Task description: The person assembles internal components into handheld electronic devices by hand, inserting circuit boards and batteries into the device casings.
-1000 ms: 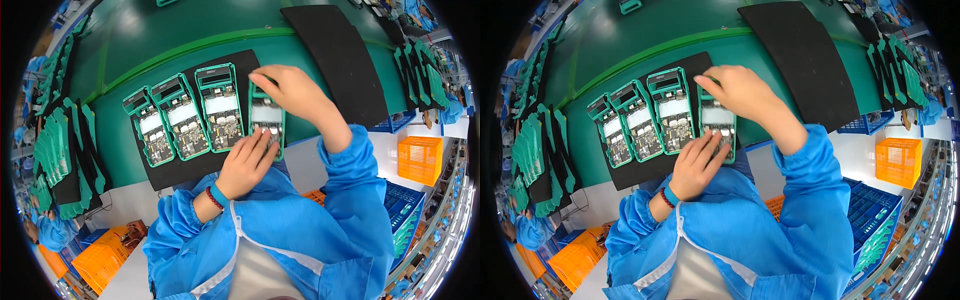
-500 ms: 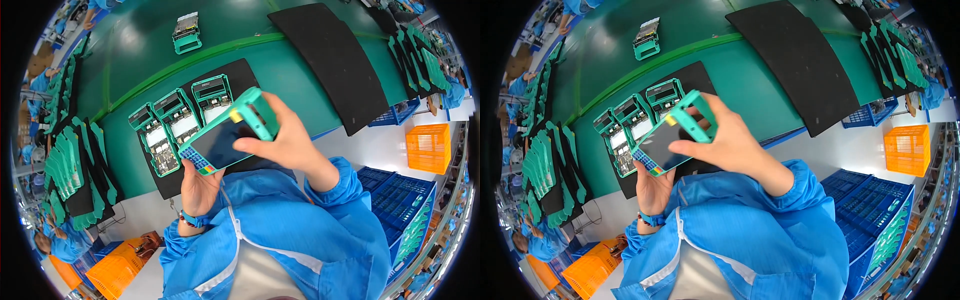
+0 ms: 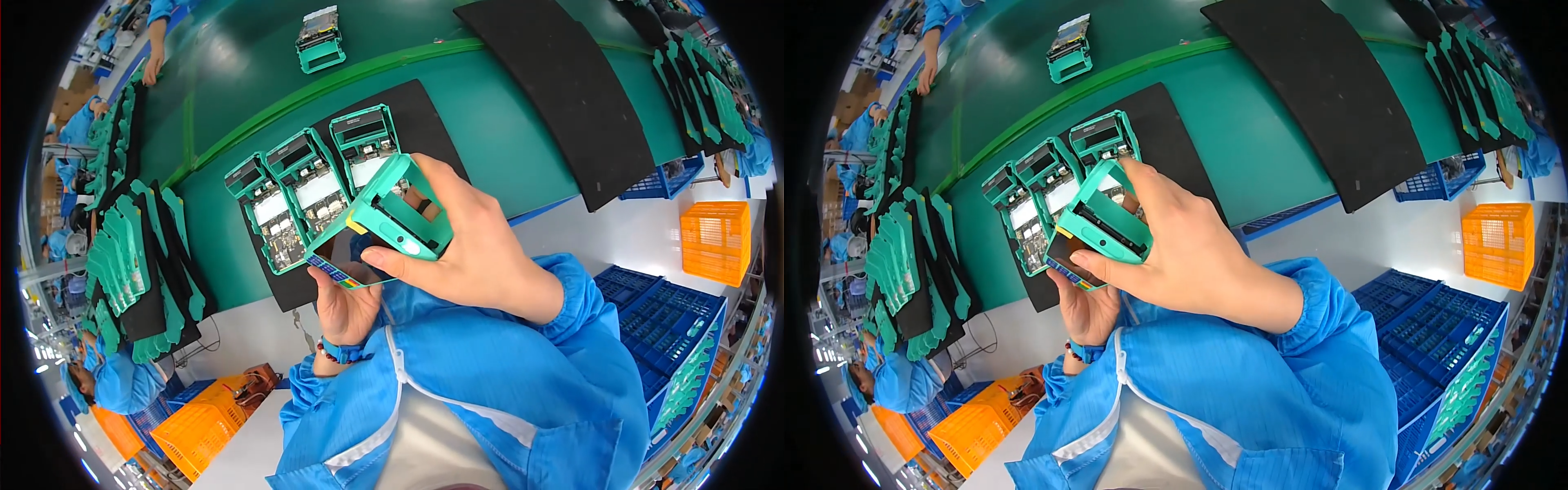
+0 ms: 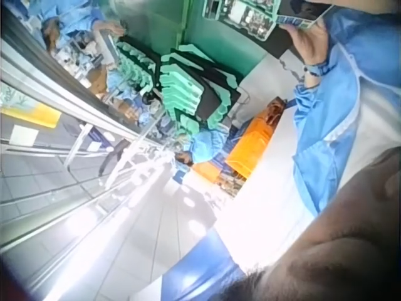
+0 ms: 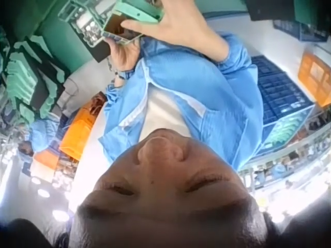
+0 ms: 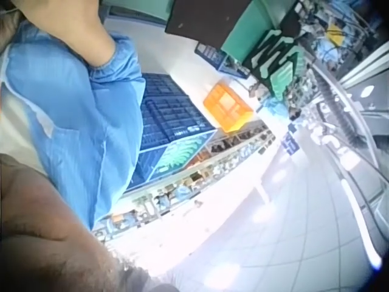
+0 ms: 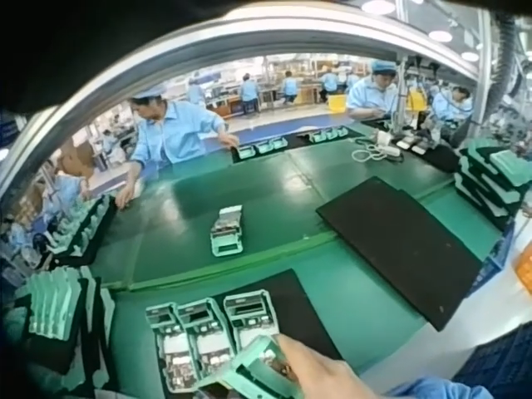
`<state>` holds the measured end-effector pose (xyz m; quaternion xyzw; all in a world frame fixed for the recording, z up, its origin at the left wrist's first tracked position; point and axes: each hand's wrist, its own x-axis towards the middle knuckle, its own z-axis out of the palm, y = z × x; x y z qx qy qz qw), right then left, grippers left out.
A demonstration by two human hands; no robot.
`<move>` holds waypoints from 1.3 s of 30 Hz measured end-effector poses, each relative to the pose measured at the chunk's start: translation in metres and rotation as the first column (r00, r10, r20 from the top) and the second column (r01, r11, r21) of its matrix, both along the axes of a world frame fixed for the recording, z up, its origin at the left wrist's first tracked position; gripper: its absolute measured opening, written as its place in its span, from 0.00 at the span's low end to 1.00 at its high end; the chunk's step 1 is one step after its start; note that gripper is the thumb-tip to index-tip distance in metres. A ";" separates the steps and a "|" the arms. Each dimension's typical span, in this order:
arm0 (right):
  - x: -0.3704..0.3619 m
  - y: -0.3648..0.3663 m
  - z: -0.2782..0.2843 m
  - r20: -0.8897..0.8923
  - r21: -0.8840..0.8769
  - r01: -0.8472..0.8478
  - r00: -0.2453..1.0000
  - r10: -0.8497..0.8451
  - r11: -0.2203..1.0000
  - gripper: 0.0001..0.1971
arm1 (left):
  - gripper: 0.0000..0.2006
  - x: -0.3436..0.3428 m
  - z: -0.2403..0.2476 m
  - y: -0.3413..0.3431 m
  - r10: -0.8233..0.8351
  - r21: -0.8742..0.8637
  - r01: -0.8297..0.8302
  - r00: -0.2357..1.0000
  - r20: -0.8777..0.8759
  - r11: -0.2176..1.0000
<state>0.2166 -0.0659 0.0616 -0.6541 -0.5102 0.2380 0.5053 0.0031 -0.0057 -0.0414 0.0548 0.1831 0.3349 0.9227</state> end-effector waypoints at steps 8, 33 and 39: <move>0.002 0.001 -0.003 -0.080 0.079 -0.005 0.997 0.011 0.997 0.40 | 0.24 -0.005 -0.009 0.000 -0.059 -0.032 0.063 0.993 0.104 0.998; 0.046 -0.004 -0.057 -0.571 -0.043 -0.080 0.820 0.041 0.996 0.25 | 0.29 0.064 0.059 0.020 0.398 0.696 0.553 0.827 -0.396 -0.457; 0.081 0.003 -0.084 -0.379 -0.194 0.030 0.920 -0.103 0.981 0.23 | 0.31 0.011 0.080 0.065 0.892 0.694 0.718 0.349 -0.287 -0.058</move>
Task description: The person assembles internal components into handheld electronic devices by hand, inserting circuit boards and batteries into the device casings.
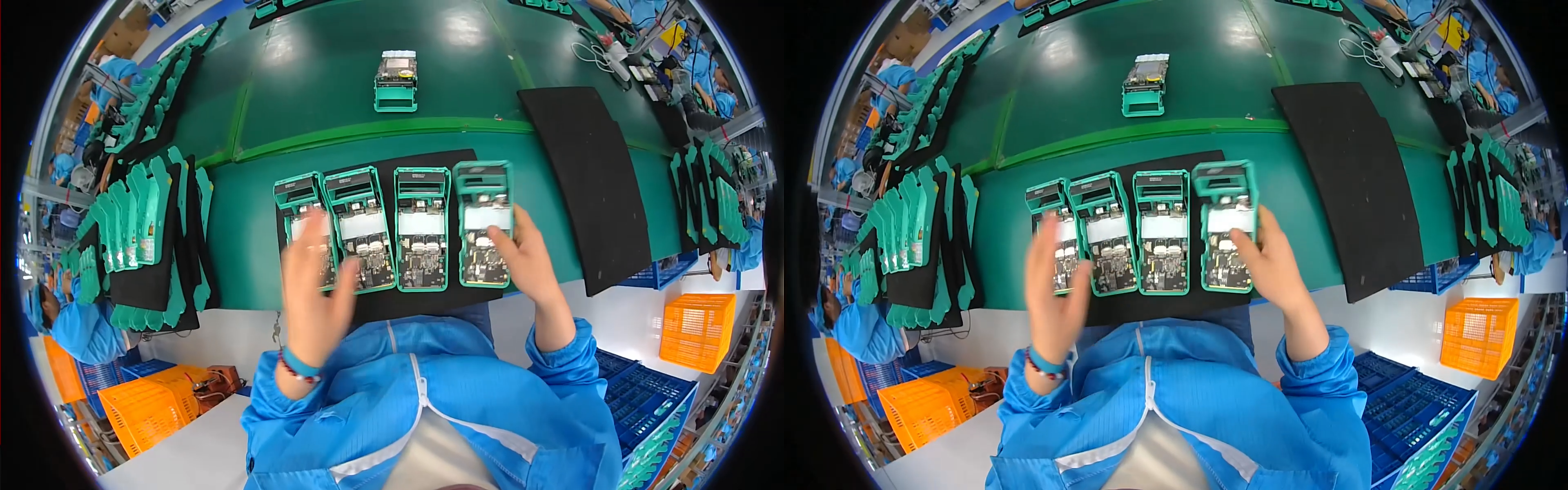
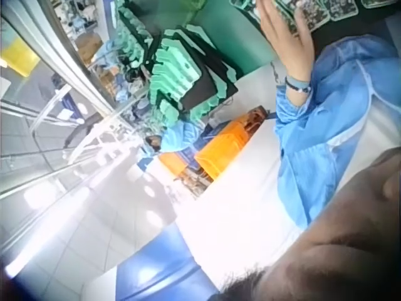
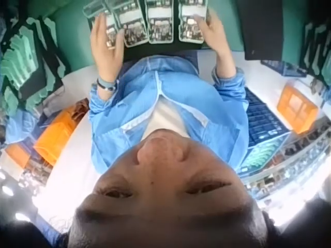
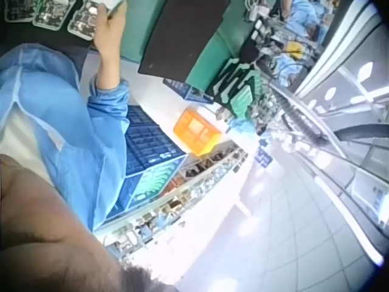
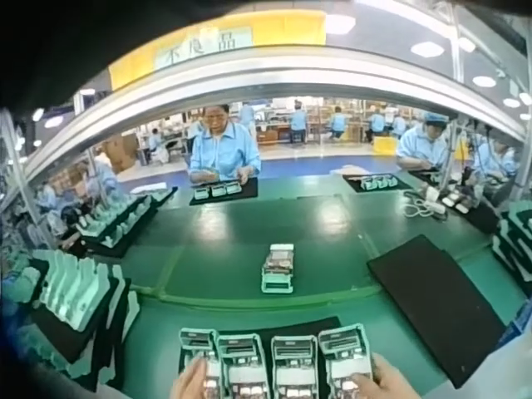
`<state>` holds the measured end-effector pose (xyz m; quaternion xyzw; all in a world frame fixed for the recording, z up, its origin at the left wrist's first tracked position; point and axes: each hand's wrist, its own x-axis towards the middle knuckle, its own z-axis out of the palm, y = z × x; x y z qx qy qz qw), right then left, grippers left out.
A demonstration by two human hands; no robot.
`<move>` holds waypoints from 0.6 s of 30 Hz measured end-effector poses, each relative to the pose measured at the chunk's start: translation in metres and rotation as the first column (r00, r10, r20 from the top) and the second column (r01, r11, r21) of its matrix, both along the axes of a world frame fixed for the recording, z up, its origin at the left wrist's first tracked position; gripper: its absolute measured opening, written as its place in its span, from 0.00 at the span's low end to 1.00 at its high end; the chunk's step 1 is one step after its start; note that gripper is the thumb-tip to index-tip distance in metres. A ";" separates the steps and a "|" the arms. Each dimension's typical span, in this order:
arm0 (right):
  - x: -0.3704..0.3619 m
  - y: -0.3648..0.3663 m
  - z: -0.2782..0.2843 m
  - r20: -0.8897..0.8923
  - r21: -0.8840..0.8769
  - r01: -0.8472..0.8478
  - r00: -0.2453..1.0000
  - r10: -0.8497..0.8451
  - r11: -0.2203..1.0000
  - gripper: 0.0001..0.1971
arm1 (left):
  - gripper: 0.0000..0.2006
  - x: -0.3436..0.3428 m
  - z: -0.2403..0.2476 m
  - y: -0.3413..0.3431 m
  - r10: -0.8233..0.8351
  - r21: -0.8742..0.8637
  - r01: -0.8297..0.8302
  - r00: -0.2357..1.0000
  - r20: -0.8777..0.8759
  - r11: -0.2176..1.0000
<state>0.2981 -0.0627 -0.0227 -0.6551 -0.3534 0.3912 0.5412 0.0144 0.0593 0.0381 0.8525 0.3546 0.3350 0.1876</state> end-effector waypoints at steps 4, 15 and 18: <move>-0.015 0.004 0.019 0.903 -0.085 0.138 0.430 0.017 0.987 0.34 | 0.37 -0.051 -0.020 0.019 0.242 -0.042 -0.290 0.863 -0.442 0.956; 0.010 -0.024 -0.003 -0.343 -0.077 0.030 0.938 -0.055 0.997 0.36 | 0.38 -0.084 -0.042 0.043 0.424 -0.864 0.116 0.834 0.353 0.491; 0.008 -0.005 0.019 -0.412 -0.069 -0.142 0.906 0.101 0.987 0.35 | 0.26 -0.095 -0.034 0.048 0.295 -0.923 0.333 0.877 0.378 0.194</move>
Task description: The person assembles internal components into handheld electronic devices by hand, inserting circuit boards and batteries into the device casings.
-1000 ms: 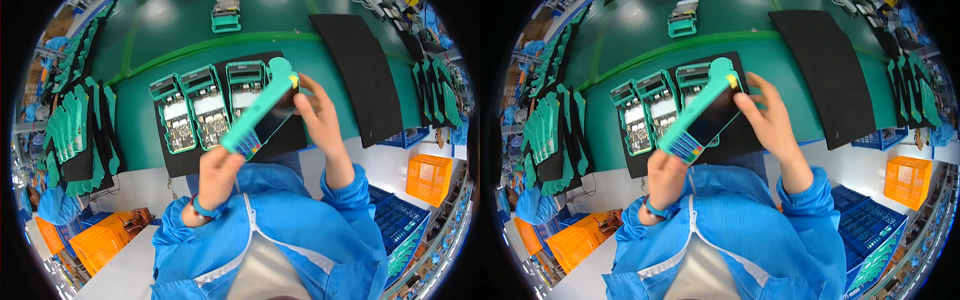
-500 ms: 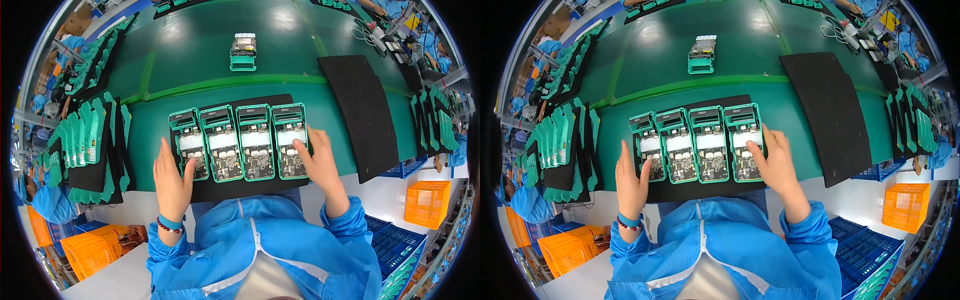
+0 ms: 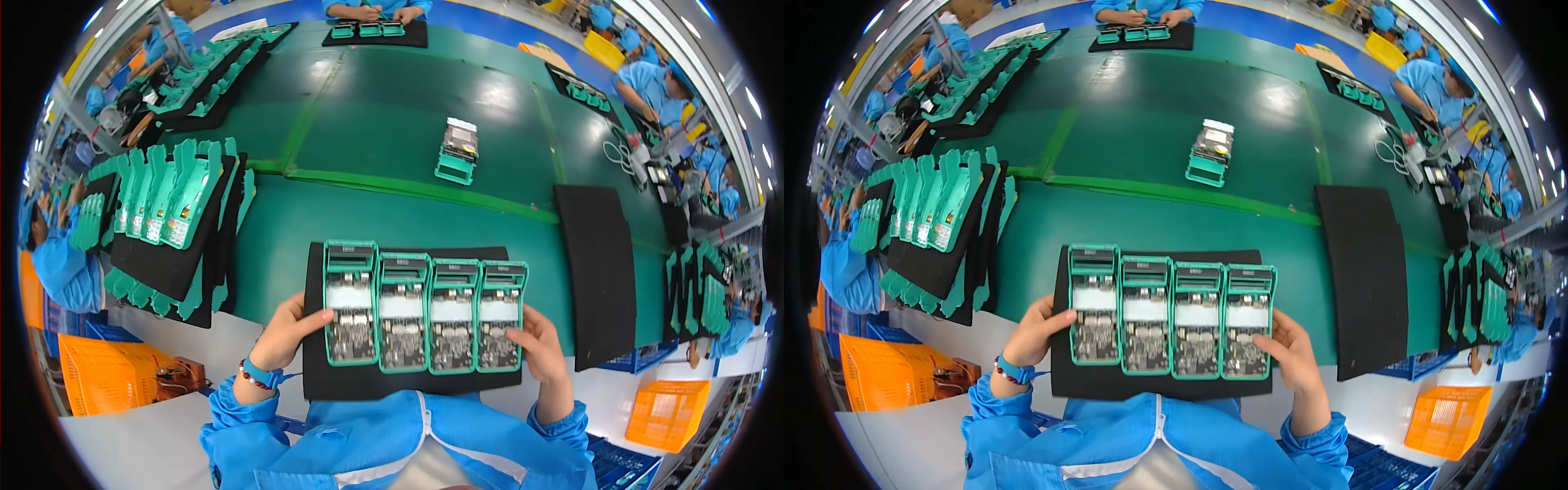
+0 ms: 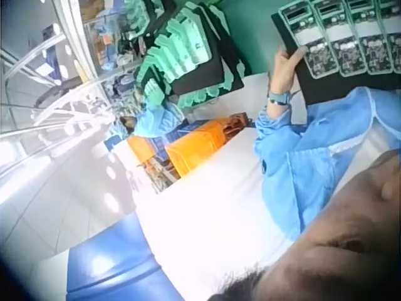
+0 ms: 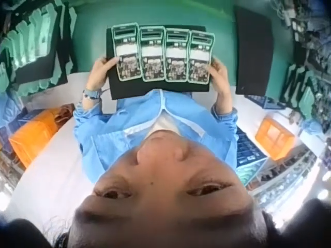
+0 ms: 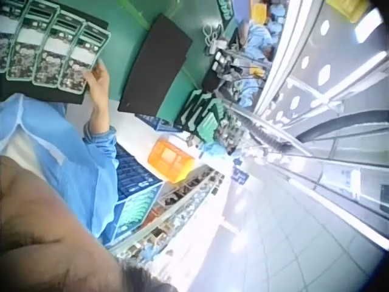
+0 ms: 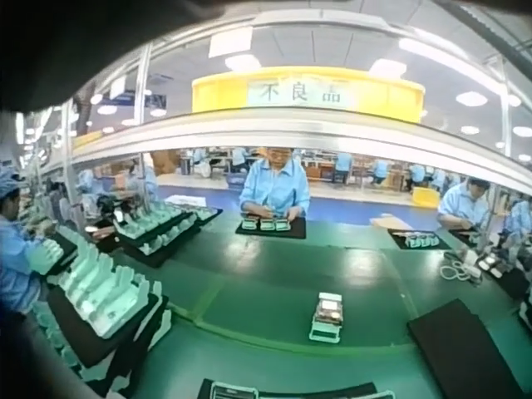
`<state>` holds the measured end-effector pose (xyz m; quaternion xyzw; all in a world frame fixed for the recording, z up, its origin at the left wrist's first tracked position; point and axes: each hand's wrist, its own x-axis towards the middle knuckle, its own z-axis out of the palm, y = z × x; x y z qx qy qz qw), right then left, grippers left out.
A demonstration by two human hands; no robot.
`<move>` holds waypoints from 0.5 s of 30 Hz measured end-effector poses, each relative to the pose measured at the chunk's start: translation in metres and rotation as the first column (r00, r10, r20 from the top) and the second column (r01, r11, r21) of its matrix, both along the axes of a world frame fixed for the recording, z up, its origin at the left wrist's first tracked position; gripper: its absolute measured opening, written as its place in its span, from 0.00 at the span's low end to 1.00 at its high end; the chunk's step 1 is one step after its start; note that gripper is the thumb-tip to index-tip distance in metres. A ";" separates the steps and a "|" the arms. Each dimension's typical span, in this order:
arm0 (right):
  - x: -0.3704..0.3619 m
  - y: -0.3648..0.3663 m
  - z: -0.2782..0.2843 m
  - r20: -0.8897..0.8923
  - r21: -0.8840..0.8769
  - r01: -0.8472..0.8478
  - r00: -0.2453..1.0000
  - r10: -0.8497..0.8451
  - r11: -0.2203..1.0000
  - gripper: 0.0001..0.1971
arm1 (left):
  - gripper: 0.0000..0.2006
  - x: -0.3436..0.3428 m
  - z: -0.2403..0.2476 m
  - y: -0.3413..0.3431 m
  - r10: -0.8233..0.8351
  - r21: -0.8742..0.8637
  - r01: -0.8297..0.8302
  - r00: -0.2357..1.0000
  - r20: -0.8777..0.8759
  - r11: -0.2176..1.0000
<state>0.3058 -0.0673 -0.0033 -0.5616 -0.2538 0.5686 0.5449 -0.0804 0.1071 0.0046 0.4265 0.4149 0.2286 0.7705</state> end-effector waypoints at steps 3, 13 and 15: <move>-0.013 0.008 0.006 -0.123 -0.027 0.067 0.990 -0.069 0.997 0.33 | 0.32 -0.012 -0.011 -0.021 -0.080 -0.123 0.090 0.993 0.086 0.988; 0.012 0.176 0.069 -0.436 0.169 -0.140 0.877 0.201 0.976 0.40 | 0.24 -0.016 -0.015 -0.015 0.426 -0.241 -0.354 0.807 0.409 0.903; 0.006 0.217 0.075 -0.479 0.083 0.172 0.871 -0.112 0.982 0.36 | 0.24 0.010 -0.008 0.001 0.503 -0.307 -0.401 0.735 0.454 0.863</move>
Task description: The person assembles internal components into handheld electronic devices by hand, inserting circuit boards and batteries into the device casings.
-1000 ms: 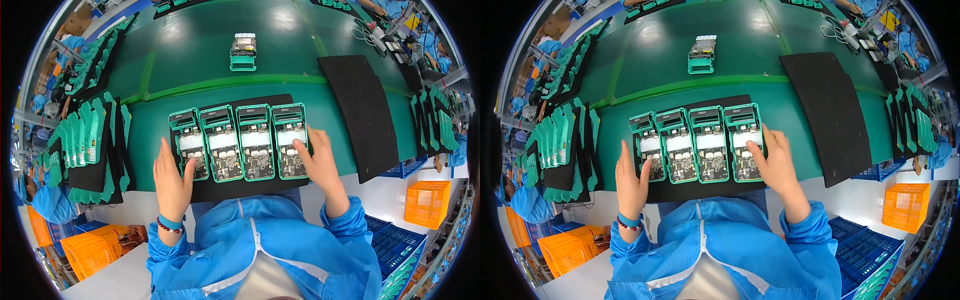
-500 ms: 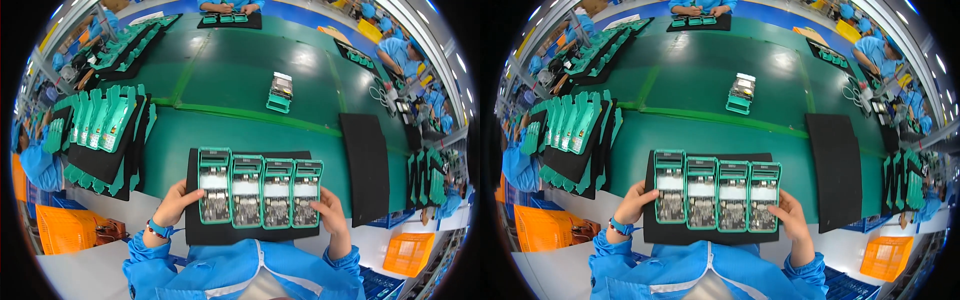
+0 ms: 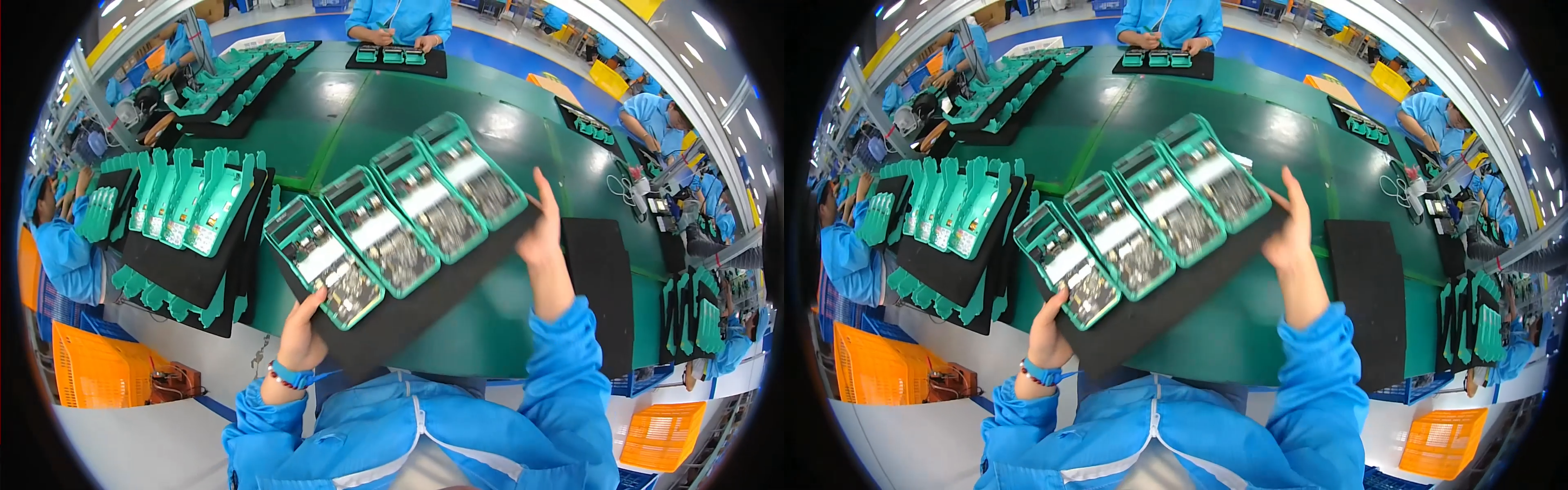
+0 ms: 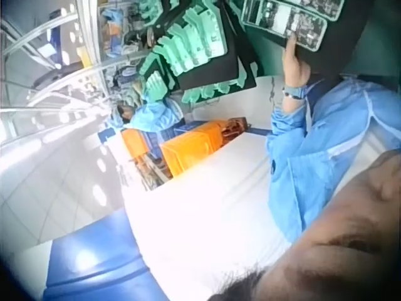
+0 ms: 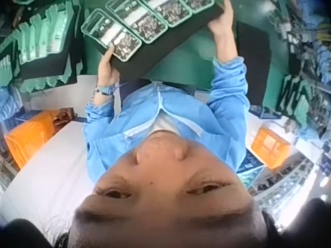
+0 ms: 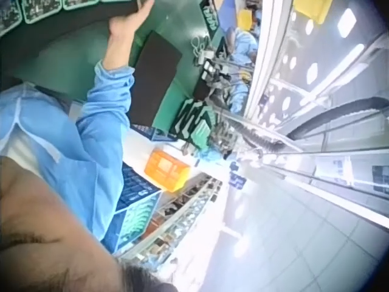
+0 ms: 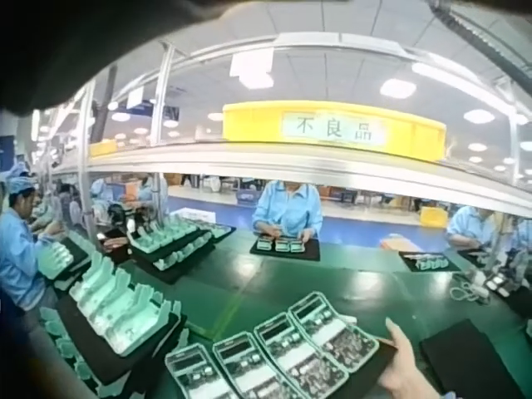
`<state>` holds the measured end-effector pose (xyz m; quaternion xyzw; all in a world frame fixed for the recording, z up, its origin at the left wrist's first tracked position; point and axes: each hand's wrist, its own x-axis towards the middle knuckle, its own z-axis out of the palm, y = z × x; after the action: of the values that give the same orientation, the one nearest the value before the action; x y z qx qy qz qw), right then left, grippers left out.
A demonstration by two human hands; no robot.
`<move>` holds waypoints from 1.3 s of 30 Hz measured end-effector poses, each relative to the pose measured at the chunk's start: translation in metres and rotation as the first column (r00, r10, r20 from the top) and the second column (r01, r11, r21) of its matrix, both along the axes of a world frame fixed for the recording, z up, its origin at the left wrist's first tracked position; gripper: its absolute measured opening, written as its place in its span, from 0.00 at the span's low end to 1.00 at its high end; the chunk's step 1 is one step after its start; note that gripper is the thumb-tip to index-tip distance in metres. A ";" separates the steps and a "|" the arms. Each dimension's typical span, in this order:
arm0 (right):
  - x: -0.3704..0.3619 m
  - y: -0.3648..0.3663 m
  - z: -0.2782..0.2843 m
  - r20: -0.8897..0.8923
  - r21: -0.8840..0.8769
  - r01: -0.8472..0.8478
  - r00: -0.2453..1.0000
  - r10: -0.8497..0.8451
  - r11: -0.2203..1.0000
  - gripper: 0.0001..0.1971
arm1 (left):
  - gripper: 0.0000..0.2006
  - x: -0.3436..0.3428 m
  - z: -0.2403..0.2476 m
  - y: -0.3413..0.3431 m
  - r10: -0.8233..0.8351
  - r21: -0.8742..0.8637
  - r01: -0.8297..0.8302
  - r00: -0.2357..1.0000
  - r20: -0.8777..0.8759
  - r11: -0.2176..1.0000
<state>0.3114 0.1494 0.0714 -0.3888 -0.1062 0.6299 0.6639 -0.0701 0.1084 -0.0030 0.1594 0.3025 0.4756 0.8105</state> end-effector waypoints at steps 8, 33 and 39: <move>-0.067 0.064 -0.038 0.361 0.235 -0.312 0.907 0.215 0.921 0.41 | 0.25 0.114 -0.011 0.080 0.248 0.089 -0.271 0.945 0.214 0.958; -0.004 0.065 -0.109 0.944 0.112 0.184 -0.326 -0.047 0.977 0.47 | 0.08 -0.061 0.091 -0.037 0.713 0.763 0.008 0.349 -0.608 0.647; 0.014 0.078 -0.121 0.984 0.174 0.140 0.024 -0.179 0.975 0.39 | 0.23 -0.205 0.105 0.013 0.533 0.542 -0.001 -0.182 -0.826 0.840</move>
<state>0.3256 0.2276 -0.0492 -0.7150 -0.4994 0.1072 0.4775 -0.2746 0.1212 0.1023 0.5287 0.7322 0.4052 0.1421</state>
